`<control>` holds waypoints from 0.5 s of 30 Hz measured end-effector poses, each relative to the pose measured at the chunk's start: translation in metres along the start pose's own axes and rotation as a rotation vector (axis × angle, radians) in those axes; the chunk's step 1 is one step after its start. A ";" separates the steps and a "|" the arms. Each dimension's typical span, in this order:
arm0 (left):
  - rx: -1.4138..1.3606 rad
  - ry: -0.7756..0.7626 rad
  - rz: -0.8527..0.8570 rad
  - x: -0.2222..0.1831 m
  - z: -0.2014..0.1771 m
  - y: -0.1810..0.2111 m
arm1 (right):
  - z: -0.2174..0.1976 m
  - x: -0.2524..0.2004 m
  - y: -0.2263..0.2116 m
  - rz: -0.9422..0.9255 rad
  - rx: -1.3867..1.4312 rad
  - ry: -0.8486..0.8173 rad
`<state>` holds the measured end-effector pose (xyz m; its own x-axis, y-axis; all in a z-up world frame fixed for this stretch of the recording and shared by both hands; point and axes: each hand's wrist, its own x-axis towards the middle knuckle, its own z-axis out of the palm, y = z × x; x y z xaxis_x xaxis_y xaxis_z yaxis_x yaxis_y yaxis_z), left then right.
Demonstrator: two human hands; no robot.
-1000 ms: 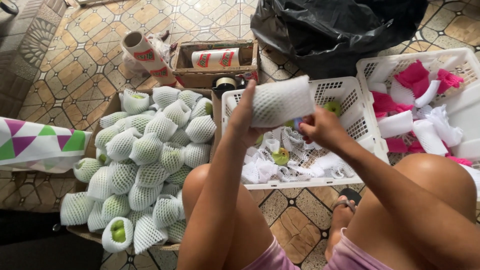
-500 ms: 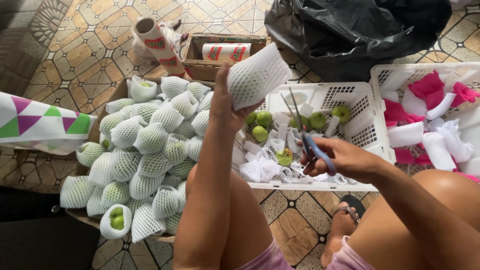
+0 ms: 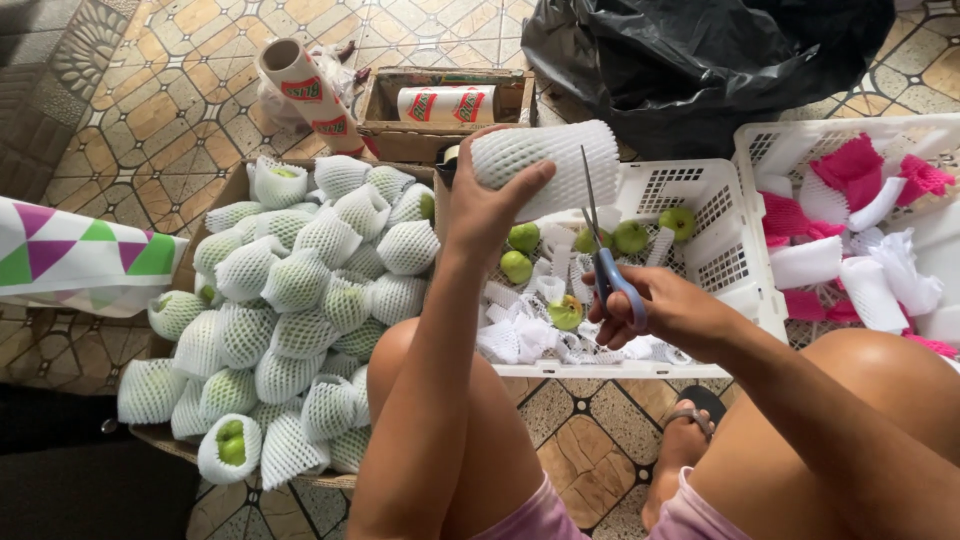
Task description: The person wraps fruit in white protective foam sleeves, using scissors to trim the sleeves when needed, and places the wrapped fruit into crates.
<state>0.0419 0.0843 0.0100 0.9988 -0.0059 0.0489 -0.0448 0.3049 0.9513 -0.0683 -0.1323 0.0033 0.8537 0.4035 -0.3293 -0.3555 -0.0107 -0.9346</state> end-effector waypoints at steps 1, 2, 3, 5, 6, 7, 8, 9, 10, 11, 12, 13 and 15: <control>0.000 -0.003 -0.001 -0.002 0.001 0.001 | -0.001 0.000 0.002 0.000 0.001 0.003; -0.010 -0.019 0.050 -0.004 0.002 0.002 | -0.001 0.001 0.005 -0.014 0.019 0.012; -0.020 -0.034 0.101 -0.007 0.003 0.003 | -0.002 0.001 0.007 -0.028 0.037 0.021; -0.022 -0.029 0.127 -0.009 0.005 0.002 | -0.004 0.002 0.014 -0.052 0.055 0.023; -0.025 -0.024 0.154 -0.010 0.005 0.002 | -0.005 0.002 0.017 -0.077 0.073 0.025; -0.025 -0.024 0.154 -0.010 0.007 0.002 | -0.004 0.002 0.018 -0.077 0.073 0.025; -0.029 -0.002 0.154 -0.011 0.008 0.003 | -0.003 0.002 0.018 -0.082 0.083 0.013; -0.034 0.019 0.154 -0.011 0.010 0.004 | -0.003 0.001 0.018 -0.086 0.093 0.001; -0.034 0.019 0.155 -0.011 0.011 0.004 | -0.001 0.000 0.015 -0.087 0.093 0.001; -0.043 0.043 0.156 -0.011 0.012 0.004 | 0.002 -0.002 0.011 -0.083 0.089 -0.011; -0.053 0.067 0.155 -0.012 0.014 0.004 | 0.004 -0.004 0.008 -0.077 0.086 -0.022; -0.053 0.068 0.154 -0.012 0.014 0.004 | 0.003 -0.003 0.010 -0.076 0.087 -0.023; -0.053 0.058 0.158 -0.013 0.015 0.003 | 0.001 -0.001 0.013 -0.058 0.078 -0.024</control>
<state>0.0286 0.0713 0.0165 0.9790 0.1002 0.1777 -0.2018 0.3475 0.9157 -0.0738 -0.1317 -0.0083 0.8648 0.4231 -0.2705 -0.3347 0.0840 -0.9386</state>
